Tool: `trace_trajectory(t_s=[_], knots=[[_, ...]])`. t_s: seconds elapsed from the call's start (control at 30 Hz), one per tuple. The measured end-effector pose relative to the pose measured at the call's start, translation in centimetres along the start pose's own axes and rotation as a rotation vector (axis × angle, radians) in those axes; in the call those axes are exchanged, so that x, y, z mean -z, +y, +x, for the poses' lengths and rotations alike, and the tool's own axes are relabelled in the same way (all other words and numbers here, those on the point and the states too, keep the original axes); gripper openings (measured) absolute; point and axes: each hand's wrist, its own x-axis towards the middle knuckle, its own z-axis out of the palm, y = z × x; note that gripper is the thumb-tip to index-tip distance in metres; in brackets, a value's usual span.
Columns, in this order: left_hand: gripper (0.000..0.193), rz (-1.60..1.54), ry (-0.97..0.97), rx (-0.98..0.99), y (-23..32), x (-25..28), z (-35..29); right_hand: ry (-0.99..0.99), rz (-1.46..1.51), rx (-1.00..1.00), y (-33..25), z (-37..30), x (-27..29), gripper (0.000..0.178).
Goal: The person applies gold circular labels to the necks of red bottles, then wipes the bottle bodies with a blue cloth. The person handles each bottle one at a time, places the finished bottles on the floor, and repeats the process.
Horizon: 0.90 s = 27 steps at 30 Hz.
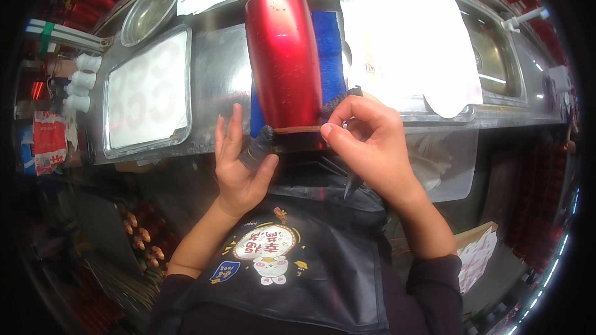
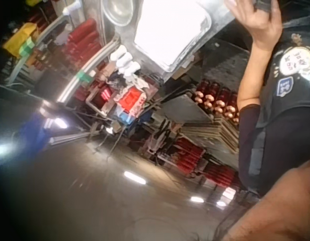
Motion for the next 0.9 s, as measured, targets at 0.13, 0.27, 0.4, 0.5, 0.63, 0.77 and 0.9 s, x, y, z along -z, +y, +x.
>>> trace_trajectory(t_s=[0.13,0.27,0.4,0.5,0.63,0.77,0.9], knots=[[0.032,0.073,-0.020,-0.042,0.3,0.5,0.4,-0.007,0.012,-0.003,0.2,0.0,0.3,0.012],[0.033,0.128,-0.014,-0.107,0.7,1.0,1.1,0.000,0.011,-0.019,0.4,0.0,0.5,0.012],[0.039,0.136,-0.050,-0.165,0.8,1.6,1.8,-0.007,0.018,-0.014,0.6,0.0,0.6,0.012],[0.042,0.181,-0.076,-0.199,0.9,2.0,2.3,-0.011,0.023,-0.009,0.7,0.1,0.6,0.012],[0.046,0.230,-0.109,-0.254,1.1,2.5,3.1,-0.015,-0.001,-0.002,1.0,0.3,0.7,0.010],[0.047,0.265,-0.132,-0.297,1.5,2.9,4.0,-0.025,0.003,0.021,1.2,0.4,0.8,0.010],[0.039,0.283,-0.116,-0.333,2.2,3.1,5.1,-0.021,-0.023,0.033,1.6,0.4,0.7,0.011]])
